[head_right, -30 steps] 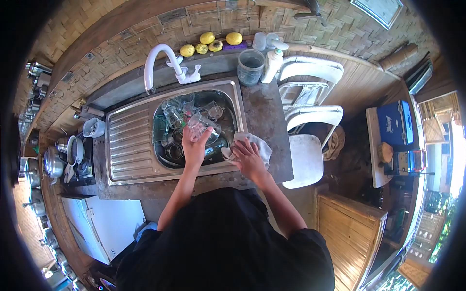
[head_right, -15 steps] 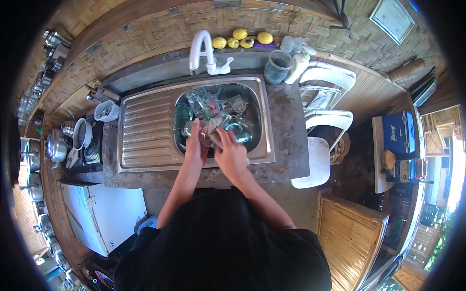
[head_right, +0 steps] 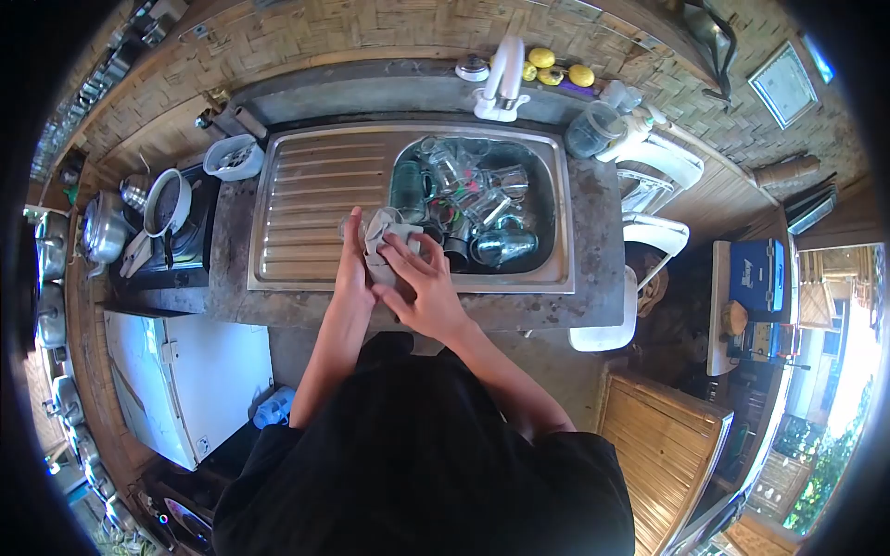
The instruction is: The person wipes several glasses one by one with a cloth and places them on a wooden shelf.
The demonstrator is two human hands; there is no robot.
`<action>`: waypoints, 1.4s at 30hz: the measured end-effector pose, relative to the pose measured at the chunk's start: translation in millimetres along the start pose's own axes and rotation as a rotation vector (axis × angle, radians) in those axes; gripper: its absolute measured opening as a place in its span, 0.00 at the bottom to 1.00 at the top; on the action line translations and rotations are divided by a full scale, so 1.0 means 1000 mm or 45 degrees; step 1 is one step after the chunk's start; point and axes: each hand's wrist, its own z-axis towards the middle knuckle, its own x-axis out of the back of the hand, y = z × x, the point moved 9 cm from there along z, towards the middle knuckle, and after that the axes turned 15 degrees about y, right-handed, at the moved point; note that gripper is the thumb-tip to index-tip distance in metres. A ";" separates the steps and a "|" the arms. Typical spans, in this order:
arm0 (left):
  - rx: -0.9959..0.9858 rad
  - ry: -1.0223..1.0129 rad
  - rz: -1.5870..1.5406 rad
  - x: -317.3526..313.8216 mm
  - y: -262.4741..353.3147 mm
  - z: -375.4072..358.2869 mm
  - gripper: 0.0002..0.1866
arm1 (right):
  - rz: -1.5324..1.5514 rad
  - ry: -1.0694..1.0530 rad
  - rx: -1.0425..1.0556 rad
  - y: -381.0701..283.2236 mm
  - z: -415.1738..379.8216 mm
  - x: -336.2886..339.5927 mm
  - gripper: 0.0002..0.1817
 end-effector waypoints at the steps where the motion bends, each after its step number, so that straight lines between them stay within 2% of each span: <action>1: -0.030 0.032 0.052 0.007 0.007 -0.003 0.34 | -0.008 0.002 0.015 -0.005 -0.001 -0.008 0.34; 3: -0.096 0.101 0.151 0.019 0.023 -0.014 0.36 | -0.020 0.002 0.049 -0.017 -0.002 -0.024 0.36; 4: -0.081 0.165 0.173 0.023 0.029 -0.020 0.31 | 0.222 -0.066 -0.180 -0.012 -0.007 -0.035 0.35; 7: -0.316 0.179 0.380 0.024 0.057 -0.044 0.26 | 0.369 -0.106 -0.358 -0.002 -0.013 -0.057 0.34; 8: -0.306 0.145 0.295 0.015 0.064 -0.060 0.19 | 0.432 -0.111 -0.368 -0.008 -0.012 -0.059 0.33; 11: -0.481 0.015 0.434 0.021 0.076 -0.053 0.17 | 0.599 -0.118 -0.532 -0.002 -0.017 -0.075 0.32; 12: -0.522 -0.042 0.435 0.017 0.077 -0.057 0.15 | 0.656 -0.084 -0.505 -0.011 -0.008 -0.071 0.32; 15: -0.682 -0.101 0.443 0.010 0.083 -0.068 0.18 | 1.061 -0.132 -0.765 -0.007 -0.013 -0.087 0.34; 16: -0.697 -0.124 0.479 0.008 0.086 -0.075 0.21 | 0.948 -0.149 -0.634 -0.016 -0.009 -0.083 0.36; 19: -0.728 -0.164 0.519 0.005 0.093 -0.082 0.20 | 0.754 -0.215 -0.504 -0.038 0.000 -0.078 0.39; 22: -0.804 -0.178 0.515 0.001 0.098 -0.087 0.21 | 0.421 -0.146 -0.285 -0.044 0.005 -0.081 0.42; 25: -0.775 -0.191 0.622 0.000 0.103 -0.080 0.20 | 0.425 -0.049 -0.413 -0.043 0.011 -0.081 0.44; 28: -0.702 -0.256 0.687 0.001 0.105 -0.075 0.20 | 0.385 0.036 -0.230 -0.051 0.016 -0.078 0.42; 31: -0.459 -0.248 0.854 0.017 0.099 -0.061 0.18 | 0.926 -0.059 -0.835 -0.036 0.001 -0.090 0.39; 34: -0.347 -0.559 0.774 0.015 0.091 -0.058 0.25 | 1.669 0.039 -1.216 -0.047 -0.007 -0.099 0.32; 37: -0.236 -0.705 0.490 0.009 0.083 -0.066 0.22 | 2.703 -0.065 -1.548 -0.052 -0.027 -0.123 0.24; 38: -0.253 -0.720 0.526 0.010 0.080 -0.060 0.24 | 2.921 -0.218 -1.451 -0.058 -0.026 -0.124 0.18; 41: -0.173 -0.633 0.608 0.015 0.074 -0.048 0.25 | 1.601 0.083 -1.587 -0.029 -0.041 -0.122 0.18; 42: -0.121 -0.593 0.772 0.015 0.077 -0.052 0.23 | 1.543 0.131 -1.257 -0.033 -0.029 -0.121 0.22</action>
